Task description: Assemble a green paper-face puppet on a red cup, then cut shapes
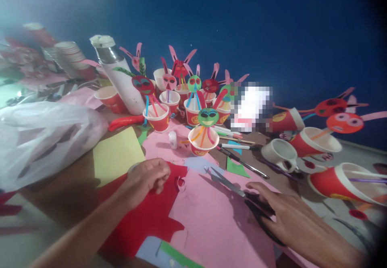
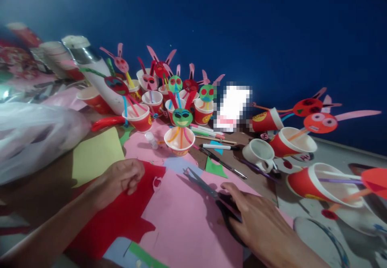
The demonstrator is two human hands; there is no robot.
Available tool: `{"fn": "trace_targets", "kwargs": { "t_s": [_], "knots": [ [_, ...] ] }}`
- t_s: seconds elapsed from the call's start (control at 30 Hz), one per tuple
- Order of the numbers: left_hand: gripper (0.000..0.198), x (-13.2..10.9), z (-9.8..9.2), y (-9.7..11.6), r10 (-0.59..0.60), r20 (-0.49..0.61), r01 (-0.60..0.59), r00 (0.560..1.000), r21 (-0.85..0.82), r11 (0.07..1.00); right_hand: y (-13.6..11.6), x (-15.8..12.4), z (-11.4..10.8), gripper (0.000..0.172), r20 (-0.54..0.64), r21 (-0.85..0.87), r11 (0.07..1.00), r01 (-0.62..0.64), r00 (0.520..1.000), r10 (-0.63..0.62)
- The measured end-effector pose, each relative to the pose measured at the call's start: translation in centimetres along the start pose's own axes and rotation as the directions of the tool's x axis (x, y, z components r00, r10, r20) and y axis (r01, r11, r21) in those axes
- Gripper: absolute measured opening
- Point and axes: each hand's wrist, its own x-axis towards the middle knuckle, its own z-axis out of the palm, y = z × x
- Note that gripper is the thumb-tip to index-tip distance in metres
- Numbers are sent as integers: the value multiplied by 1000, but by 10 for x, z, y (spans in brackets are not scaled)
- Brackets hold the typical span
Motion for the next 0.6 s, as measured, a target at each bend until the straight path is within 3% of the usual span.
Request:
{"fn": "trace_targets", "kwargs": {
  "t_s": [0.1, 0.2, 0.3, 0.47, 0.53, 0.6],
  "knots": [
    [14, -9, 3, -2, 197, -12, -171, 980, 450, 877, 3, -1, 7, 45, -70, -20, 1000, 21, 997, -22],
    [14, -13, 7, -5, 347, 153, -354, 925, 675, 647, 2, -1, 16, 40, -123, -66, 997, 37, 991, -45],
    [22, -11, 8, -10, 407, 296, -471, 864, 761, 446, 1, -1, 24, 38, -203, -135, 989, 53, 976, -80],
    [24, -3, 8, -18, 357, 424, -508, 832, 842, 184, -5, -4, 25, 32, -308, -283, 956, 79, 936, -168],
    [29, -3, 8, -18, 339, 451, -516, 826, 847, 130, -9, -5, 23, 30, -335, -313, 946, 82, 923, -191],
    [27, -5, 8, -18, 344, 443, -512, 828, 848, 140, -12, -5, 20, 28, -337, -341, 936, 89, 918, -211]
  ]
}}
